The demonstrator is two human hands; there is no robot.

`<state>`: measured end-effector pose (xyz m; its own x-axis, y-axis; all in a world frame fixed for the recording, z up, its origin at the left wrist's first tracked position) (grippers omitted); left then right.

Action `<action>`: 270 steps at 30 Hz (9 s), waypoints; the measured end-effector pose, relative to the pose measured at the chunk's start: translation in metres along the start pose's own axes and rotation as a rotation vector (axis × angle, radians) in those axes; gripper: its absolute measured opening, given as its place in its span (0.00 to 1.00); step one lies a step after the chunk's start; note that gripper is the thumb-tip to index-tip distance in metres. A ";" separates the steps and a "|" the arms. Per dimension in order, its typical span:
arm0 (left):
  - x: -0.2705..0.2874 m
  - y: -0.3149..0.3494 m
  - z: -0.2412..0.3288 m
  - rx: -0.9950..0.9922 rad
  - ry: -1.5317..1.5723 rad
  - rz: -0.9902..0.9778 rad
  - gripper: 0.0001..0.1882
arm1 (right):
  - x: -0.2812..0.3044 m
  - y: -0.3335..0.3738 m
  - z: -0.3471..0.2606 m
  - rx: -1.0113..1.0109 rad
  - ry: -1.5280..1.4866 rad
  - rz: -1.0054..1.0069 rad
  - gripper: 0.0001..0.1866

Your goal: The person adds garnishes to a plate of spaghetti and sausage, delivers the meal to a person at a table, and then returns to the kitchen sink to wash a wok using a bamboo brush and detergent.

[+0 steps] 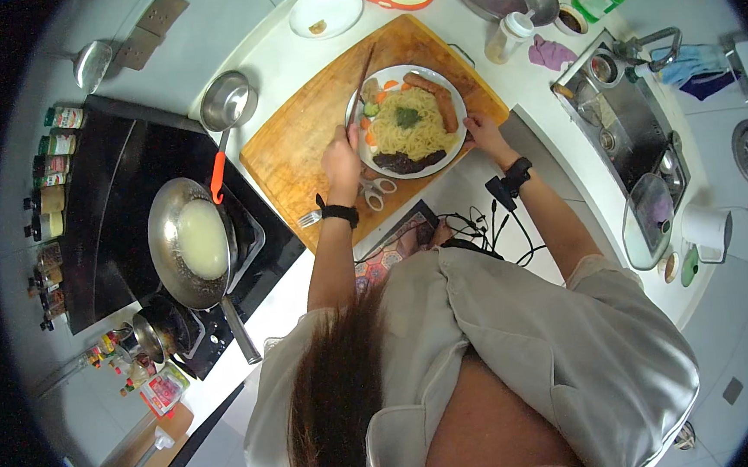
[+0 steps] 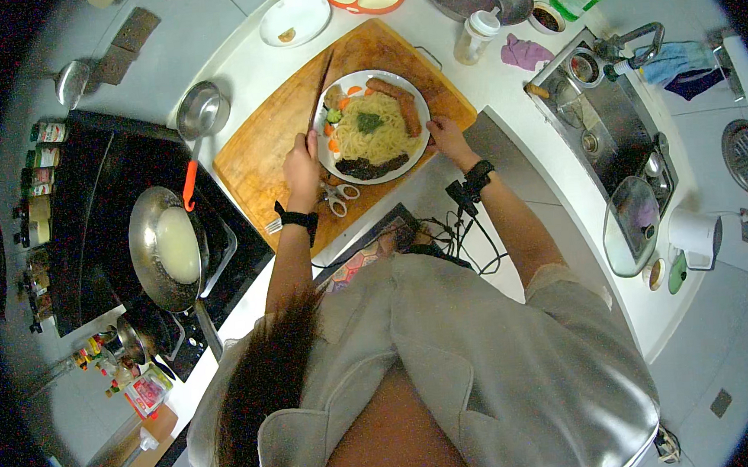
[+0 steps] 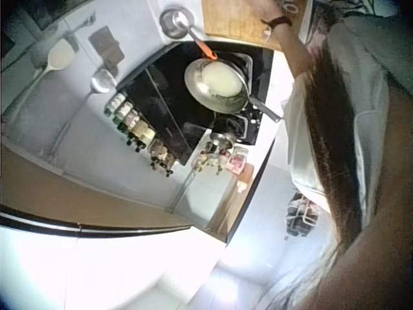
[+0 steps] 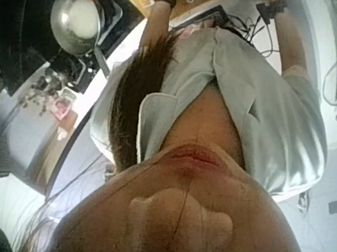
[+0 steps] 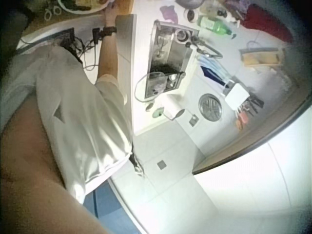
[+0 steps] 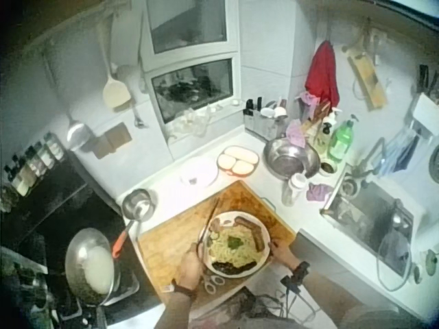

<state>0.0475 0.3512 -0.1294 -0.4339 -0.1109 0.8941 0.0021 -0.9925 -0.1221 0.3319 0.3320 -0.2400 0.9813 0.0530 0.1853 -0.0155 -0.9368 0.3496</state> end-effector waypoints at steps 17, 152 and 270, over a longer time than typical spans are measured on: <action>-0.006 -0.045 -0.001 0.088 0.210 0.067 0.14 | 0.001 0.008 -0.019 -0.162 -0.284 -0.117 0.16; 0.194 -0.021 0.003 -0.540 0.929 -0.610 0.18 | -0.245 0.308 -0.020 0.606 -1.224 0.577 0.28; -0.052 -0.349 0.213 -0.900 0.923 -1.831 0.08 | -0.293 0.043 -0.024 1.321 -1.177 2.304 0.13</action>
<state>0.2607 0.6927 -0.0412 0.3413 0.9324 -0.1190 -0.9388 0.3443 0.0049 0.0394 0.2850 -0.2568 -0.3961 -0.1427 -0.9071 -0.6301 0.7608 0.1555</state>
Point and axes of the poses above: each hand's wrist, its own y-axis away from the middle knuckle, its own x-axis out of the back of the hand, z = x × y, the point moved 2 cm from there along -y, towards the middle knuckle, and after that the axes turned 3 degrees about y, right-handed, at the moved point
